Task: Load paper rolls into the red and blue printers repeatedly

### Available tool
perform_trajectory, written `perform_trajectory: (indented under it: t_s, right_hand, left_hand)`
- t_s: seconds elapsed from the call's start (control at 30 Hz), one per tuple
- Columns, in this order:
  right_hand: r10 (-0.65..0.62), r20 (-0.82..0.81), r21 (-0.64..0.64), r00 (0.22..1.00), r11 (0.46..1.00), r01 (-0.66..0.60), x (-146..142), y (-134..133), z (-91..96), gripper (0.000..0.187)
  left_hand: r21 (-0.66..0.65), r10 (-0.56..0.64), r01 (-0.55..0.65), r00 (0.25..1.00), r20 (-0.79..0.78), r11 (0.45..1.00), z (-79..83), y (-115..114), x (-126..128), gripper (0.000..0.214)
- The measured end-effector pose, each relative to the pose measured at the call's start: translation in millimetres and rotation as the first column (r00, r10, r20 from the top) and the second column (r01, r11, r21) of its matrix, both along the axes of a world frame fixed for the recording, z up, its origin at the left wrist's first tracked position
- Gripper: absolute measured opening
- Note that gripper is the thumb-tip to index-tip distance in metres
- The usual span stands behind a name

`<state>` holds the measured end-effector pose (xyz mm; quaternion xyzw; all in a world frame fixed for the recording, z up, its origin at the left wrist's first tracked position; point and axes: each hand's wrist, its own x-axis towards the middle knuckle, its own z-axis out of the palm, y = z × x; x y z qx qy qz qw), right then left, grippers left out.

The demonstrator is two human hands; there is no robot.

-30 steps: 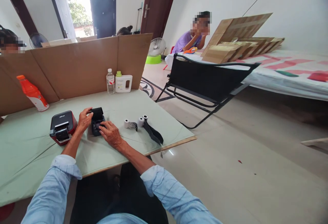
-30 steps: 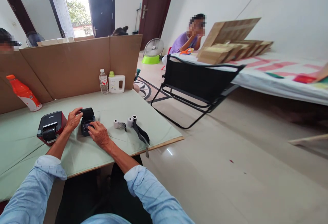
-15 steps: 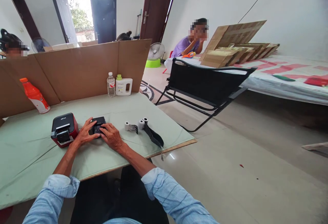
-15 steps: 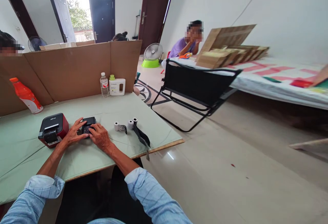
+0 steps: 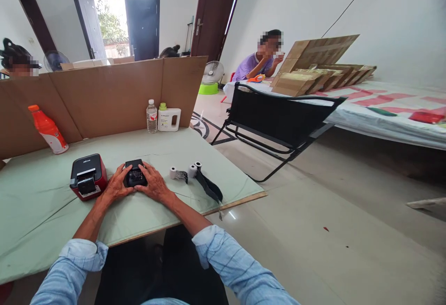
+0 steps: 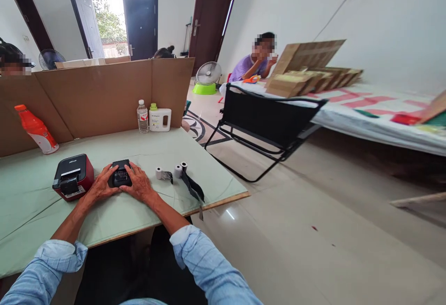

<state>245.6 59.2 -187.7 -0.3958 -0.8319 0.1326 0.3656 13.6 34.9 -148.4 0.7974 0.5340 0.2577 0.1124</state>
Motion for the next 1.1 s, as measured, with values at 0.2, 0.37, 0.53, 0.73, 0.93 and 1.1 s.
perform_trajectory:
  t_s: [0.2, 0.37, 0.53, 0.73, 0.93, 1.1]
  right_hand:
    - [-0.005, -0.01, -0.045, 1.0, 0.999, 0.004, -1, 1, -1.6, 0.095]
    - [-0.01, -0.027, -0.063, 1.0, 0.998, 0.009, -3, 3, 0.2, 0.09]
    - [-0.014, -0.027, -0.066, 1.0, 0.998, 0.012, -4, -1, 3.2, 0.096]
    - [-0.023, -0.055, -0.072, 0.998, 0.997, 0.019, -2, -3, 1.6, 0.107]
    - [-0.04, -0.068, -0.107, 0.997, 0.994, 0.032, 1, -5, -3.6, 0.102]
    - [-0.052, -0.083, -0.097, 0.995, 0.994, 0.044, 2, -7, -11.1, 0.096]
  left_hand:
    - [0.027, 0.005, -0.005, 1.0, -0.001, 1.0, -1.1, 2, 2, 0.095]
    - [0.051, 0.003, -0.004, 1.0, 0.021, 0.999, -2.9, 8, 2, 0.092]
    - [0.047, 0.029, -0.029, 1.0, 0.003, 0.998, -6.3, 3, 3, 0.09]
    - [0.062, 0.057, -0.059, 0.998, 0.037, 0.996, -13.3, -7, 10, 0.097]
    - [0.05, 0.055, -0.058, 0.996, 0.064, 0.997, -15.0, -10, 14, 0.098]
    - [0.044, 0.048, -0.053, 0.993, 0.105, 0.998, -16.2, -13, 15, 0.097]
